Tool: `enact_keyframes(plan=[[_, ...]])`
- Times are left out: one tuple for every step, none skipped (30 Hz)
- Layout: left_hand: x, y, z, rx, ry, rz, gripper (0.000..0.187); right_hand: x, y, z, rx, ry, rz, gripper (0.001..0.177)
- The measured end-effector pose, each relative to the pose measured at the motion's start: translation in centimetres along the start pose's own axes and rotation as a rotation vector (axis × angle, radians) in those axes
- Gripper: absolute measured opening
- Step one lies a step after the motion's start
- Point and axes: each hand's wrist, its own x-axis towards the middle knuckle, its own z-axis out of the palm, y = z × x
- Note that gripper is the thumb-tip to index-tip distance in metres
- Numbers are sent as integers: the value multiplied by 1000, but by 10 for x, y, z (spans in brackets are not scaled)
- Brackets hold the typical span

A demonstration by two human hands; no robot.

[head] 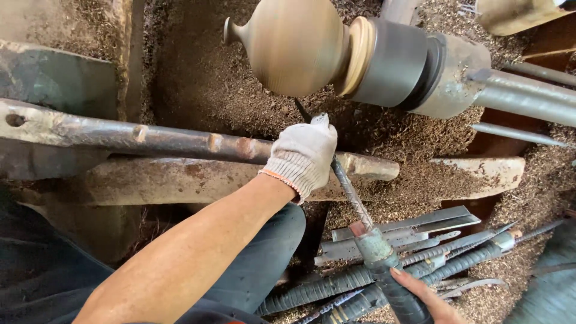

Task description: The person shapes a wooden vessel spinning on a lathe, holding a chisel against the rotating wood with one gloved hand while steadying the tool with the other. They briefly touch the wood to check its surface, then resume cutting along the profile of the piece.

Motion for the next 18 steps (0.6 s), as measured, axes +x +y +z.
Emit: enact_keyframes(plan=[[0,0,-1,-12,16,7,25,6,-15,21,-377,90,-148,88],[0,0,-1,-27,31,16,26,11,-31,42,-755,183,-291,86],[0,-1,0,-32,28,20,26,6,-14,40,-756,187,-286,86],[1,-2,1,-22,22,30,26,2,2,38,-544,248,-119,86],[2,-3,2,-13,17,40,26,-3,19,38,-328,305,44,86],[1,-3,0,-17,15,45,26,1,11,53,-328,311,47,86],[1,-3,-2,-22,-15,50,26,5,2,68,-592,329,-158,87],[0,-3,-4,-27,-43,54,27,10,-7,82,-856,340,-365,89],[1,-4,-5,-31,-44,57,27,12,-11,93,-858,343,-361,89],[1,-5,-6,-33,-67,62,26,14,-15,104,-956,380,-478,92],[2,-5,-6,-34,-89,67,25,16,-19,114,-1054,416,-596,94],[3,-6,-3,-37,-95,73,25,13,-8,116,-1053,421,-590,94],[3,-7,0,-55,-58,60,24,10,3,117,-686,441,-368,90],[4,-8,2,-71,-20,45,22,8,13,118,-317,441,-150,87],[4,-8,2,-73,-23,49,22,11,5,125,-315,446,-148,87],[5,-8,3,-76,-27,45,21,14,-3,133,-332,432,-143,91],[5,-8,3,-80,-32,41,20,17,-11,141,-350,419,-138,95],[6,-8,1,-79,-33,46,20,17,-6,145,-348,424,-138,95]])
